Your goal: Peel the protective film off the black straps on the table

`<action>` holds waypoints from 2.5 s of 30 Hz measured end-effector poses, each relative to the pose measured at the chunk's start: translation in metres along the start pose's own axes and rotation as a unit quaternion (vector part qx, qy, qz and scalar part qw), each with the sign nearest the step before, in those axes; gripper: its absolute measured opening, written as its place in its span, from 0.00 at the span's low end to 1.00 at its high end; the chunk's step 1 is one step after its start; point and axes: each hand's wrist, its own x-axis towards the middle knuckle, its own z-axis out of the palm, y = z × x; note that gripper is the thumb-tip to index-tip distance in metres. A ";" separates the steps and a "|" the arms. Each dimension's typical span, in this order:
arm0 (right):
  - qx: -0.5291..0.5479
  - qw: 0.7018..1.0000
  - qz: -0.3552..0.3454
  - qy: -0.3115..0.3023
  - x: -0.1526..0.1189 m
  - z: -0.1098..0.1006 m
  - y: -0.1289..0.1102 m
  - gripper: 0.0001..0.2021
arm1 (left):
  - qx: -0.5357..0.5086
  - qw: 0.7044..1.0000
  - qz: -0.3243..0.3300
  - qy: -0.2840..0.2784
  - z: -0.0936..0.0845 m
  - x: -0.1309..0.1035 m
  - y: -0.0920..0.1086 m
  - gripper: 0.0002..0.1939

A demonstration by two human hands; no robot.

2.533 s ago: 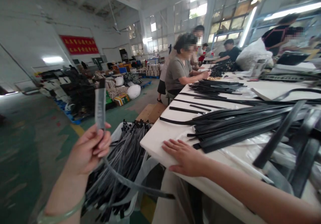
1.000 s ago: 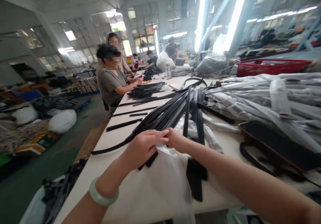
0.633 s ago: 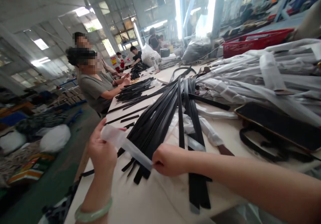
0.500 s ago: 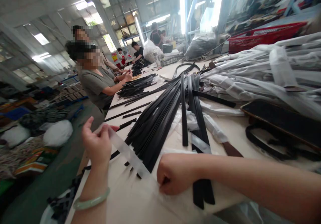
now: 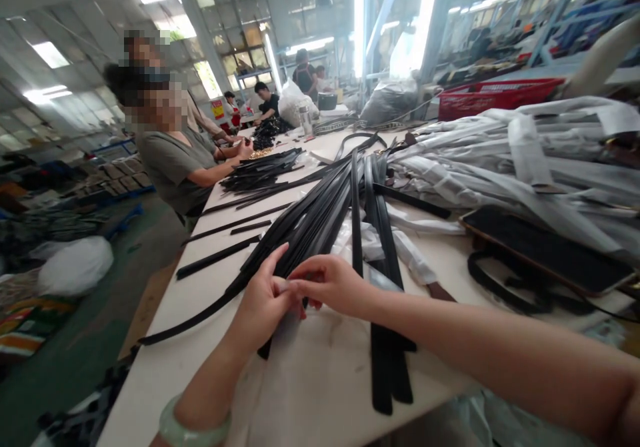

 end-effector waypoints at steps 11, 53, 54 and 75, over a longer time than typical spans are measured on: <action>-0.043 0.998 0.046 0.026 0.003 -0.001 0.003 0.14 | 0.020 0.992 0.017 0.124 -0.008 0.005 -0.002 0.37; -0.562 0.790 -0.242 0.043 0.006 -0.026 -0.015 0.07 | 0.172 0.975 0.085 0.115 -0.048 0.001 0.001 0.28; -0.562 0.790 -0.242 0.046 0.006 -0.026 -0.014 0.07 | 0.171 0.975 0.084 0.115 -0.048 0.001 0.001 0.28; -0.611 0.745 -0.260 -0.069 0.000 -0.027 -0.024 0.07 | 0.168 0.983 0.022 0.072 -0.013 0.000 0.000 0.26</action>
